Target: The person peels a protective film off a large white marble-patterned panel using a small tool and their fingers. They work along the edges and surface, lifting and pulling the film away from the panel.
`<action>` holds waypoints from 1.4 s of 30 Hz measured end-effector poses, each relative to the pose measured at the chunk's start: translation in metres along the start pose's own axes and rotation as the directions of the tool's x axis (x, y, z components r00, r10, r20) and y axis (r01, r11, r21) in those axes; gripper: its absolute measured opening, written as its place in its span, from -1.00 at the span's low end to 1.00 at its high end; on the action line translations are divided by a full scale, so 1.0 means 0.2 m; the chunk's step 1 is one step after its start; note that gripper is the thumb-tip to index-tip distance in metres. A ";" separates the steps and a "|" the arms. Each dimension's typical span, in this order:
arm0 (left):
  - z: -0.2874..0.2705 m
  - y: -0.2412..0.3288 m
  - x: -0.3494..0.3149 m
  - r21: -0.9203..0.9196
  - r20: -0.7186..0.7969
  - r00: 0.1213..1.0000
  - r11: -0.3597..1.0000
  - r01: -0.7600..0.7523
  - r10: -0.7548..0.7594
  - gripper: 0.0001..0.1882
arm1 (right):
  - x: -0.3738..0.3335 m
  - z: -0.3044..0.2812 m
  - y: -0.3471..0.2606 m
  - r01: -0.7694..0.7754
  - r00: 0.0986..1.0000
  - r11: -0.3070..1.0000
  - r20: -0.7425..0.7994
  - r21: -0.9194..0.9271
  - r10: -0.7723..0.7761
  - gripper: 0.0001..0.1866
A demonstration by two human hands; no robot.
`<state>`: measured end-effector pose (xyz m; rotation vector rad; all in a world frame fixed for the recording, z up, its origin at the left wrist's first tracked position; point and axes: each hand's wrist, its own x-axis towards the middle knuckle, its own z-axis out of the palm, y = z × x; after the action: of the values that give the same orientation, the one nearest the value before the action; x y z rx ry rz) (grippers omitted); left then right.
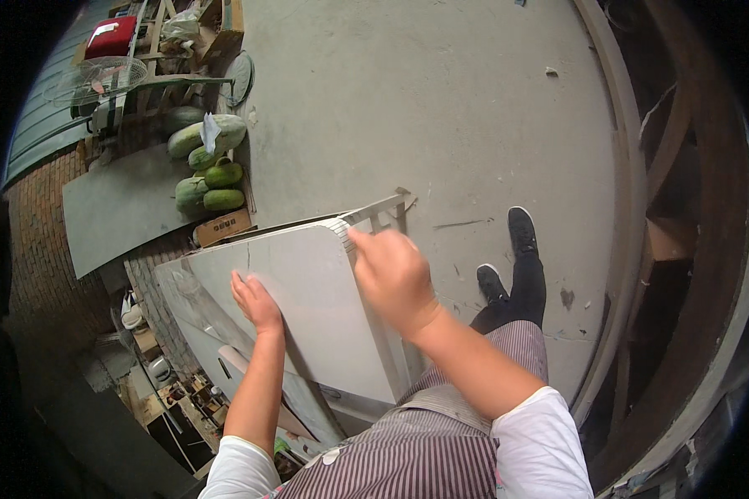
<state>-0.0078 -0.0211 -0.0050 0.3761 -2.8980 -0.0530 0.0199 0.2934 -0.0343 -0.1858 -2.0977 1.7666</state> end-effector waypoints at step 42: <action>-0.02 0.01 -0.01 -0.033 0.011 1.000 0.999 -0.020 0.020 -0.44 | -0.16 0.08 -0.10 -0.628 0.713 0.483 0.203 0.611 0.671 -0.64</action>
<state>-0.0044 -0.0194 -0.0016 0.3425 -2.9073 -0.0999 0.0455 0.2637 -0.0233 -0.9343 -1.2692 2.7725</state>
